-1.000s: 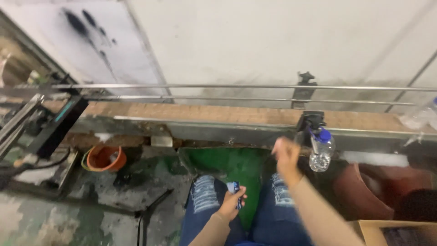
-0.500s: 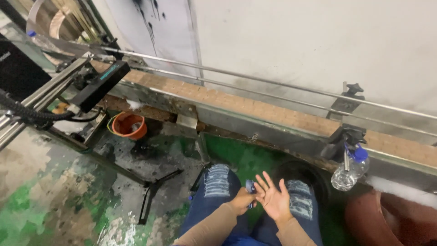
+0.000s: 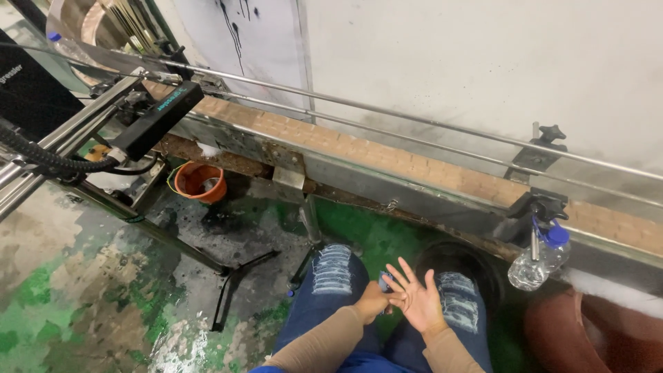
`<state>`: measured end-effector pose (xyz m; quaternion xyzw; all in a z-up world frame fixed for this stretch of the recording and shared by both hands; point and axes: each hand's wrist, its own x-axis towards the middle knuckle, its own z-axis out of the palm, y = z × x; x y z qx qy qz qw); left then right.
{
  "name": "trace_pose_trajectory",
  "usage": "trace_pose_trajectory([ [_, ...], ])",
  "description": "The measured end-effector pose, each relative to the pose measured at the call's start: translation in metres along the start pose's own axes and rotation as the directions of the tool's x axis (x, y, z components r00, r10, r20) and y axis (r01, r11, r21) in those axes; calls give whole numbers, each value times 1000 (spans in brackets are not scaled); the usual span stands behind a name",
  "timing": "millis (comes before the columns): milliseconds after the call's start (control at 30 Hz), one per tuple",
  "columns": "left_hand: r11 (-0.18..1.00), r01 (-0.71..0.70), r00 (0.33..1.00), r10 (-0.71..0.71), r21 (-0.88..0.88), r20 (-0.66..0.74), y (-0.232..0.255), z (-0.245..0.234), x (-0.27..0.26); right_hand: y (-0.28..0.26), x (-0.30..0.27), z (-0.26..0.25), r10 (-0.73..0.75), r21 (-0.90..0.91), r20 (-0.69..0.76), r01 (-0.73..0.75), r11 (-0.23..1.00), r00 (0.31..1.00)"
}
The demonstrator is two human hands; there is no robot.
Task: Manually applying labels to water bottles as they move along a conveyor belt in a production facility.
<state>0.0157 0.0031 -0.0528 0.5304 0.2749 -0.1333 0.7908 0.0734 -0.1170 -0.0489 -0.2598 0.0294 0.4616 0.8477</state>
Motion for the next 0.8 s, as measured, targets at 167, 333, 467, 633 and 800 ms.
trace_pose_trajectory([
  [167,1000,7,999,-8,19,32,6,2,-9,5,7,-9,-19,-166,-65,8,986,998],
  [333,996,49,998,-47,-69,34,10,3,-10,8,8,-10,-29,-245,-137,-6,969,990],
  [467,994,64,998,-62,-88,20,6,2,-5,8,9,-8,-22,-235,-224,-32,971,974],
  [633,993,78,997,-78,-92,14,4,2,-3,9,11,-14,-32,-205,-243,-19,979,970],
  [800,993,104,995,-104,-52,5,9,3,-7,9,11,-15,-42,-234,-248,-17,972,968],
])
